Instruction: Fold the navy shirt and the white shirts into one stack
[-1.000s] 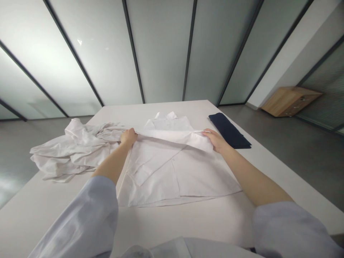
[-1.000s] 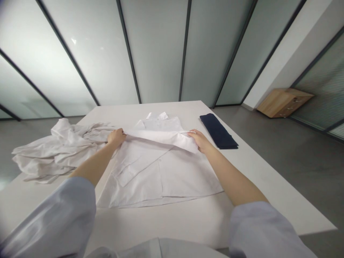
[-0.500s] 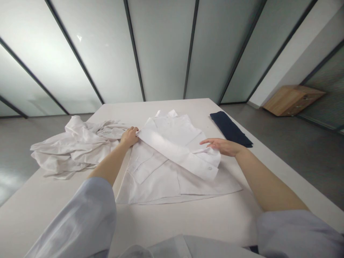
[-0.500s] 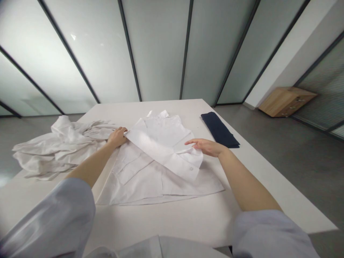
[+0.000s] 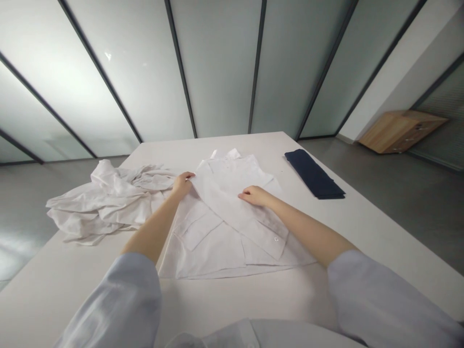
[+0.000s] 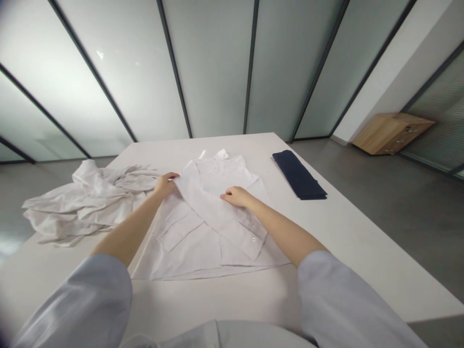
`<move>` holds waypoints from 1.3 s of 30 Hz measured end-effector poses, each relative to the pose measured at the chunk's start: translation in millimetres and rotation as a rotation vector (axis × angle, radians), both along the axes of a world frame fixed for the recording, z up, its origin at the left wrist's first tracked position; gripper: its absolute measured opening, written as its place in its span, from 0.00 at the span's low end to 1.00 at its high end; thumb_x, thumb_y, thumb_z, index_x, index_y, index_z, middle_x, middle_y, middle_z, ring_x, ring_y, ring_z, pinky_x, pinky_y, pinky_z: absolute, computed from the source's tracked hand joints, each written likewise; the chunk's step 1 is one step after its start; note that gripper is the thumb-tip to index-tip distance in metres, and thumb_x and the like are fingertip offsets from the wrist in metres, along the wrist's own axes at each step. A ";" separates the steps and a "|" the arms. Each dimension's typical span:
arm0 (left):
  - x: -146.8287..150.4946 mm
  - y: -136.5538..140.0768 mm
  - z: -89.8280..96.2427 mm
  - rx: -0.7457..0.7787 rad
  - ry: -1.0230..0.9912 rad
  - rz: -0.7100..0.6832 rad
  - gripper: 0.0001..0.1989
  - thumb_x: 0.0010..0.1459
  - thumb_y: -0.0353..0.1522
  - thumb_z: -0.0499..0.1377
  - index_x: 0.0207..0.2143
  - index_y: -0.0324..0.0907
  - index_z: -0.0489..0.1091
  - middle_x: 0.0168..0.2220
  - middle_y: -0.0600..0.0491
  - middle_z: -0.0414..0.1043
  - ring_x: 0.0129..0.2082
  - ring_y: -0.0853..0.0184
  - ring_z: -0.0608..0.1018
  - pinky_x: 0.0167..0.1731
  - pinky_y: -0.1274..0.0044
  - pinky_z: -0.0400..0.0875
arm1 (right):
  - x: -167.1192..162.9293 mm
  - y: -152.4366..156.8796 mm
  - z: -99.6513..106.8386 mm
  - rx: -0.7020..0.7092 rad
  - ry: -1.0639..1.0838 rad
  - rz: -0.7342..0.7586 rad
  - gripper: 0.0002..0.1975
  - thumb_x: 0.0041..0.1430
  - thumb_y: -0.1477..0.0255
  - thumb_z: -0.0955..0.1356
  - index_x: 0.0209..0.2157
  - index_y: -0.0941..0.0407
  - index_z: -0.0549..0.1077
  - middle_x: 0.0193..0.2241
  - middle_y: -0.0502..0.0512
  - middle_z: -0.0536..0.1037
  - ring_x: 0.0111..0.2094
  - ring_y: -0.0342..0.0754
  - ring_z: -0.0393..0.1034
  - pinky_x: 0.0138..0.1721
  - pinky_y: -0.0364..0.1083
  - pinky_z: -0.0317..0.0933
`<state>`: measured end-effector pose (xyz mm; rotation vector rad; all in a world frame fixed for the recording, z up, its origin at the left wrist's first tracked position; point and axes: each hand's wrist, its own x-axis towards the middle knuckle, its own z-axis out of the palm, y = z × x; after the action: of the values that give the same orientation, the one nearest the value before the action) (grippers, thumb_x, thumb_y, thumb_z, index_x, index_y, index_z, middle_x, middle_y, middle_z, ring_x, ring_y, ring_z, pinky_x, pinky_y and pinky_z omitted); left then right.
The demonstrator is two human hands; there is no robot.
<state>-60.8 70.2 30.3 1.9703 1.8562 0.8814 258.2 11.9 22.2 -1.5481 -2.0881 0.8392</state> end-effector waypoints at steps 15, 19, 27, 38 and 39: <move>36.3 10.4 6.6 -0.050 0.507 -0.097 0.21 0.63 0.37 0.49 0.55 0.44 0.68 0.54 0.46 0.71 0.50 0.59 0.75 0.49 0.71 0.69 | 10.6 0.9 30.1 -0.040 0.024 -0.217 0.11 0.59 0.68 0.67 0.42 0.57 0.72 0.27 0.50 0.75 0.25 0.43 0.66 0.29 0.41 0.58; 57.0 36.7 1.7 0.038 0.588 -0.237 0.24 0.64 0.32 0.47 0.61 0.45 0.62 0.61 0.48 0.63 0.58 0.60 0.68 0.55 0.70 0.64 | 23.2 -15.5 24.0 -0.159 -0.035 -0.130 0.12 0.56 0.65 0.69 0.39 0.58 0.75 0.32 0.56 0.79 0.33 0.48 0.71 0.34 0.43 0.62; 80.4 70.2 -7.4 -0.053 0.833 -0.358 0.23 0.60 0.25 0.49 0.57 0.45 0.68 0.58 0.46 0.67 0.60 0.56 0.64 0.59 0.65 0.54 | 51.1 -50.8 19.9 -0.483 0.274 0.119 0.14 0.50 0.64 0.70 0.38 0.56 0.78 0.38 0.53 0.81 0.41 0.53 0.74 0.40 0.47 0.67; 59.5 106.7 18.0 -0.117 0.654 -0.074 0.18 0.60 0.30 0.51 0.50 0.43 0.73 0.50 0.43 0.73 0.52 0.56 0.72 0.49 0.69 0.67 | 91.1 -47.1 25.6 -0.467 0.322 -0.037 0.18 0.49 0.60 0.70 0.38 0.57 0.74 0.36 0.56 0.79 0.35 0.51 0.73 0.36 0.46 0.65; 56.8 107.5 18.8 -0.122 0.598 -0.018 0.18 0.61 0.31 0.51 0.50 0.43 0.72 0.50 0.43 0.73 0.51 0.56 0.73 0.48 0.69 0.68 | 92.6 -47.0 25.1 -0.453 0.281 -0.052 0.19 0.49 0.60 0.70 0.40 0.57 0.74 0.35 0.56 0.79 0.34 0.51 0.72 0.34 0.46 0.64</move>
<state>-4.0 177.7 49.1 2.3335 2.1150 0.1602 350.9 -35.0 47.2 -1.5732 -1.7256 1.4935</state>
